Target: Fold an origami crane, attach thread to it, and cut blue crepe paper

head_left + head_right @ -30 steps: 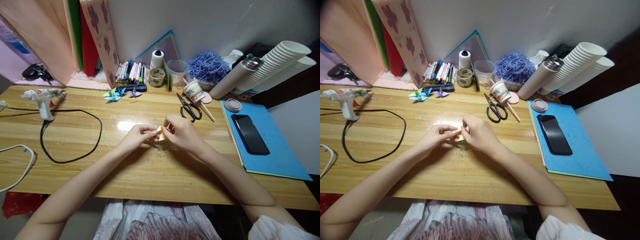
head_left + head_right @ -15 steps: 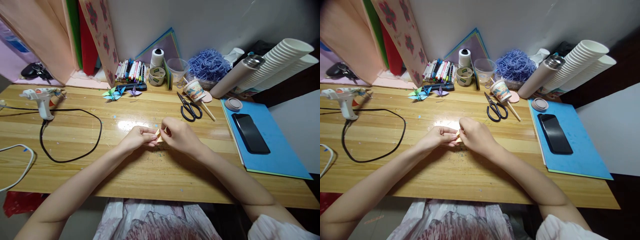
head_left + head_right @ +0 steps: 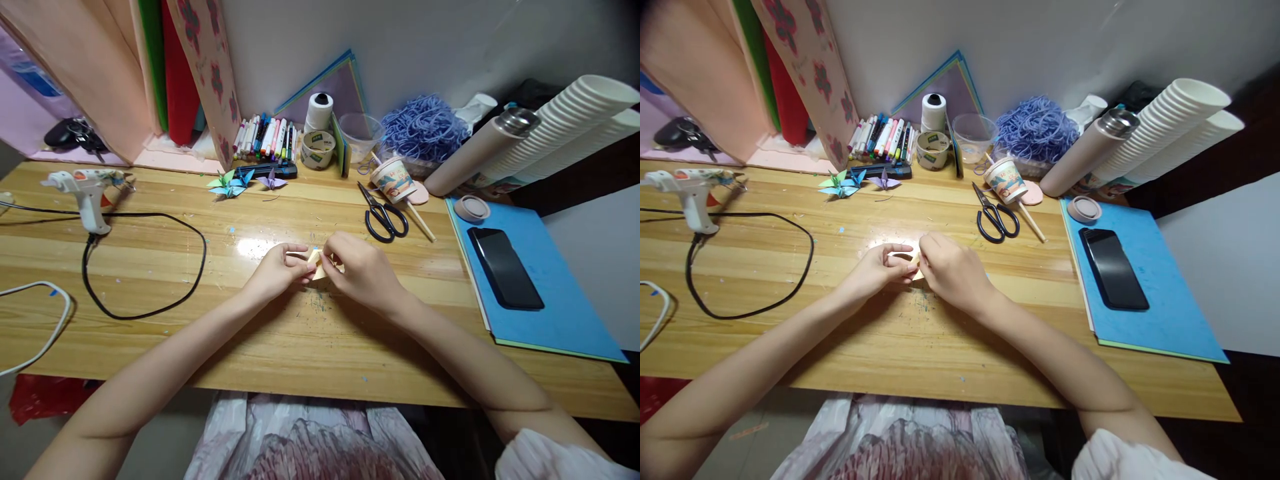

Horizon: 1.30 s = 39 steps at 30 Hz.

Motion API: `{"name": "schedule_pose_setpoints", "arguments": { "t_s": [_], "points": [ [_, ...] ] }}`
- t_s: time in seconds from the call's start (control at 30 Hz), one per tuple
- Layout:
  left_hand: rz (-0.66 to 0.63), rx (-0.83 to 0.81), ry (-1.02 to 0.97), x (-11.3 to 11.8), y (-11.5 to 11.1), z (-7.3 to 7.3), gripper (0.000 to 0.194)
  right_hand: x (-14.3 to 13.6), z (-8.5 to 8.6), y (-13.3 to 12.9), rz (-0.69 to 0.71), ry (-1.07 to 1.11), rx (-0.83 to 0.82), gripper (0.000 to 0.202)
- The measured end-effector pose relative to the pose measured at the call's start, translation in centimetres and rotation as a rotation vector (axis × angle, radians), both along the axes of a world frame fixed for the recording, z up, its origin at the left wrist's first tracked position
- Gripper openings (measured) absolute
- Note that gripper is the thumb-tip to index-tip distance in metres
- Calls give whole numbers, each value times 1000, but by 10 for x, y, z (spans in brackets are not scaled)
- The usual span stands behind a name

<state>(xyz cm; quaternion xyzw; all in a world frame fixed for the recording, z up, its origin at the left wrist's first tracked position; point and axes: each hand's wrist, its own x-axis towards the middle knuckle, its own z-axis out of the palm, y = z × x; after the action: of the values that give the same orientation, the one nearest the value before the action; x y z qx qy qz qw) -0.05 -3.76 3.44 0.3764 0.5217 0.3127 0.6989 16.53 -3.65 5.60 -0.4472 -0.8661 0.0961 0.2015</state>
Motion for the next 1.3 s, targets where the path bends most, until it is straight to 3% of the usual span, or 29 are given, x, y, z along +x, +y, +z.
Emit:
{"name": "schedule_pose_setpoints", "arguments": {
  "t_s": [0.17,0.37,0.63,0.8,1.1,1.3],
  "points": [
    [-236,-56,-89,-5,4,3,27,2,2,3,50,21,-4,13],
    [-193,43,3,0,-1,1,22,-1,-5,1,86,-65,127,19],
    [-59,312,127,5,-9,-7,17,-9,-14,-6,71,-49,278,23],
    [36,264,27,4,-4,-11,19,-10,-14,-6,105,31,268,14],
    [19,47,-112,2,0,-5,15,-7,-19,-1,193,-26,333,17],
    [17,18,-185,-3,3,-4,9,-5,-20,5,241,-29,290,21]
  ]
}}
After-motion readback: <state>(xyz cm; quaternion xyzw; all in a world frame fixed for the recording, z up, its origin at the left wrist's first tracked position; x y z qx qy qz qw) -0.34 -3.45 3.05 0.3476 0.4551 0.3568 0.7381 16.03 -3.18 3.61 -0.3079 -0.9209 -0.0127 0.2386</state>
